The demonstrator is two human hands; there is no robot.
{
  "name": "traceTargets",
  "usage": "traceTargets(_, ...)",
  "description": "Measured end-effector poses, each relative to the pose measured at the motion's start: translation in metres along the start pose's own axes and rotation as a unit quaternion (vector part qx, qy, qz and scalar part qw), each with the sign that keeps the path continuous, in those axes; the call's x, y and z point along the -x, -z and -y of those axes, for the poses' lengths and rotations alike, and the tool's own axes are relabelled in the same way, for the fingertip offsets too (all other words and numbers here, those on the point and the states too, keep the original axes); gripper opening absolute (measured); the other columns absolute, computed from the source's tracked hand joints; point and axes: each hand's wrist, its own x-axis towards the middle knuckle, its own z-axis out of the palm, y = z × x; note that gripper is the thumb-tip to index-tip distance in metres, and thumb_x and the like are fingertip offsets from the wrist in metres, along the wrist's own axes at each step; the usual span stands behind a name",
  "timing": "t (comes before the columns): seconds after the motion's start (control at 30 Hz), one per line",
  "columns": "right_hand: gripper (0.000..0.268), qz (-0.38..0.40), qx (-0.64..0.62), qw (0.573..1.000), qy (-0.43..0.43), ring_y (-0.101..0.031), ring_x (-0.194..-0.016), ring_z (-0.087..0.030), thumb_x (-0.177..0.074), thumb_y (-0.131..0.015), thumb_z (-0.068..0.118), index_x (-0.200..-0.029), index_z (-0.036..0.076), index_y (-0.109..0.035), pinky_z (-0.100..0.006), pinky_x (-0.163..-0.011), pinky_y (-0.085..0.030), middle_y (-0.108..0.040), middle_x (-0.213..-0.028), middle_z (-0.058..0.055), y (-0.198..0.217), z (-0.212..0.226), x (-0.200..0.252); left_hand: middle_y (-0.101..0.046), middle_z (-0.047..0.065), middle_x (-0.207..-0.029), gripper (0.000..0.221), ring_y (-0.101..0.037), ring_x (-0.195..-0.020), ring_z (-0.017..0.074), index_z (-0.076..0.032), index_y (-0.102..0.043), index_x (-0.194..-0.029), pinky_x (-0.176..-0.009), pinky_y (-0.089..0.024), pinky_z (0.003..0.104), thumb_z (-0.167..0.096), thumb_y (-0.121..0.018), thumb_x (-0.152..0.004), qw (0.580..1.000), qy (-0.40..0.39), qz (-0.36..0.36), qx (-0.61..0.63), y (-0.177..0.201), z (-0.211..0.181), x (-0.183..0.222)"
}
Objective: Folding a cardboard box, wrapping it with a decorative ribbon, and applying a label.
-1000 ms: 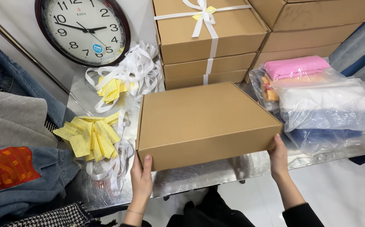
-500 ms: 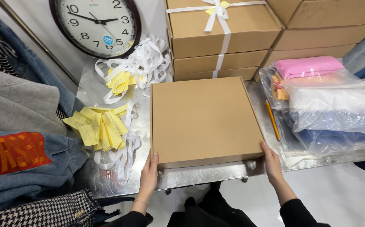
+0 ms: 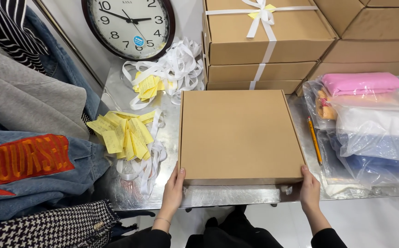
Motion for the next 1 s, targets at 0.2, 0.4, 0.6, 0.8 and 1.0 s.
traceTargets(0.2, 0.05, -0.001, -0.007, 1.0, -0.001, -0.055, -0.105, -0.02, -0.105, -0.055, 0.047, -0.104, -0.002, -0.069, -0.032, -0.088, -0.039, -0.066, -0.11, -0.007, -0.002, 0.007, 0.003, -0.047, -0.003, -0.167, 0.073, -0.037, -0.157, 0.0126, -0.018, -0.044, -0.16, -0.128, -0.025, 0.03, -0.054, -0.046, -0.096, 1.0, -0.003, 0.002, -0.012, 0.0, -0.003, 0.0)
traceTargets(0.4, 0.044, 0.015, -0.026, 1.0, 0.002, -0.051, -0.1, -0.018, -0.106, -0.056, 0.045, -0.096, 0.002, -0.064, -0.03, -0.086, -0.038, -0.061, -0.105, -0.005, 0.0, 0.001, -0.003, -0.048, -0.003, -0.166, 0.07, -0.038, -0.157, 0.0129, -0.018, -0.045, -0.159, -0.128, -0.026, 0.03, -0.05, -0.047, -0.097, 1.0, -0.023, 0.001, -0.003, 0.0, 0.0, -0.001)
traceTargets(0.6, 0.044, 0.019, -0.024, 1.0, 0.0, -0.051, -0.099, -0.018, -0.106, -0.055, 0.046, -0.096, 0.004, -0.063, -0.03, -0.085, -0.036, -0.06, -0.104, -0.004, 0.001, 0.003, 0.0, -0.046, -0.001, -0.167, 0.072, -0.037, -0.158, 0.0138, -0.018, -0.045, -0.159, -0.129, -0.025, 0.03, -0.053, -0.047, -0.096, 1.0, -0.005, -0.006, -0.007, -0.001, 0.004, -0.003)
traceTargets(0.8, 0.045, 0.019, -0.02, 1.0, 0.002, -0.05, -0.096, -0.019, -0.106, -0.056, 0.048, -0.094, 0.005, -0.062, -0.03, -0.083, -0.036, -0.059, -0.102, -0.005, 0.001, 0.0, -0.003, -0.043, -0.001, -0.168, 0.075, -0.034, -0.159, 0.0142, -0.018, -0.042, -0.16, -0.13, -0.024, 0.031, -0.054, -0.047, -0.095, 1.0, 0.005, -0.004, -0.004, -0.001, 0.004, -0.003)
traceTargets(1.0, 0.045, 0.018, -0.026, 1.0, -0.001, -0.051, -0.098, -0.018, -0.104, -0.057, 0.048, -0.096, 0.005, -0.064, -0.029, -0.085, -0.037, -0.06, -0.103, -0.004, 0.002, -0.004, -0.007, -0.047, -0.002, -0.166, 0.071, -0.037, -0.157, 0.0128, -0.017, -0.045, -0.159, -0.129, -0.025, 0.03, -0.051, -0.047, -0.096, 1.0, -0.009, -0.006, 0.007, -0.002, -0.002, 0.002)
